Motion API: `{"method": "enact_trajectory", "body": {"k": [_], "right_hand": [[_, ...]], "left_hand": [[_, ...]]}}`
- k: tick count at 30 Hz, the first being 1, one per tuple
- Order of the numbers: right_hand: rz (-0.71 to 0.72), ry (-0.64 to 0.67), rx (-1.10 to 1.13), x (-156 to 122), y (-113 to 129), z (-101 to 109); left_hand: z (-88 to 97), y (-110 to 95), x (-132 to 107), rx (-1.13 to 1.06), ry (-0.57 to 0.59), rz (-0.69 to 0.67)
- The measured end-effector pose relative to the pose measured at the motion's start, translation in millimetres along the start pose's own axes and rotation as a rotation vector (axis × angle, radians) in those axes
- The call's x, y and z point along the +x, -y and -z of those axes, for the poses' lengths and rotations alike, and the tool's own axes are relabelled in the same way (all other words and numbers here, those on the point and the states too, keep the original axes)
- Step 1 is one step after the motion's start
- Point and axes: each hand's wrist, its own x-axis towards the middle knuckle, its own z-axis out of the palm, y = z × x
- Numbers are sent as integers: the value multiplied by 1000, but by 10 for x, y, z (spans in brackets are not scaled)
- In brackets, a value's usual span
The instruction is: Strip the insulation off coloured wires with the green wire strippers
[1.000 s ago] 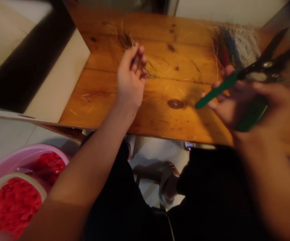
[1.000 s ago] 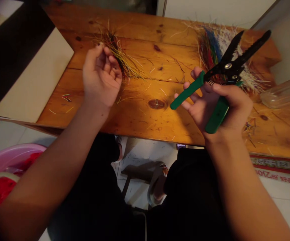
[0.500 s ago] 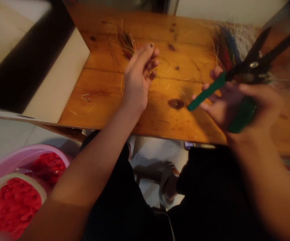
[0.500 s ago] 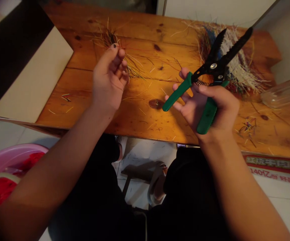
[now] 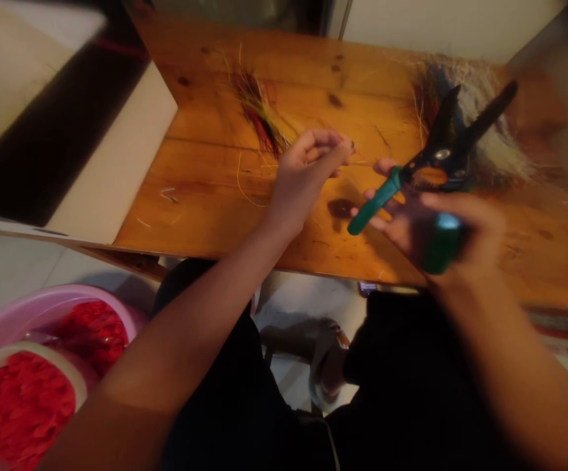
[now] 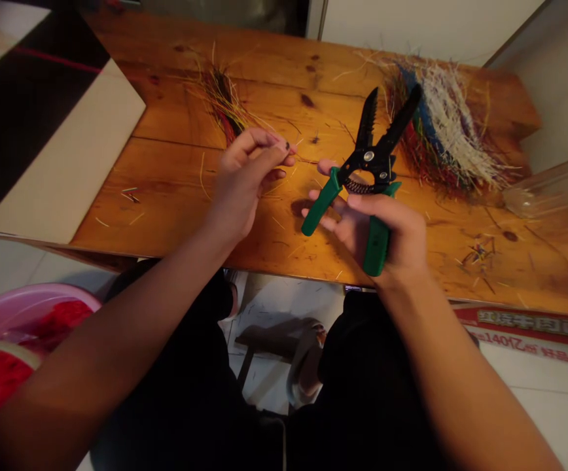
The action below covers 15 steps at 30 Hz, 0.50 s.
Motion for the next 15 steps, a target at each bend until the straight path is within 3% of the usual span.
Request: {"method": "enact_trajectory", "body": {"k": [6,11,15], "right_hand": [[-9,17,-39,6,0,-19],[-11,19,-74,-11,21,-47],[-4,30,-88,-21,25,-28]], "left_hand": [[-32,39,-37,103,30,-47],[-43,69,-46,178,118,-137],[-34,72,-17,200,69,-190]]}}
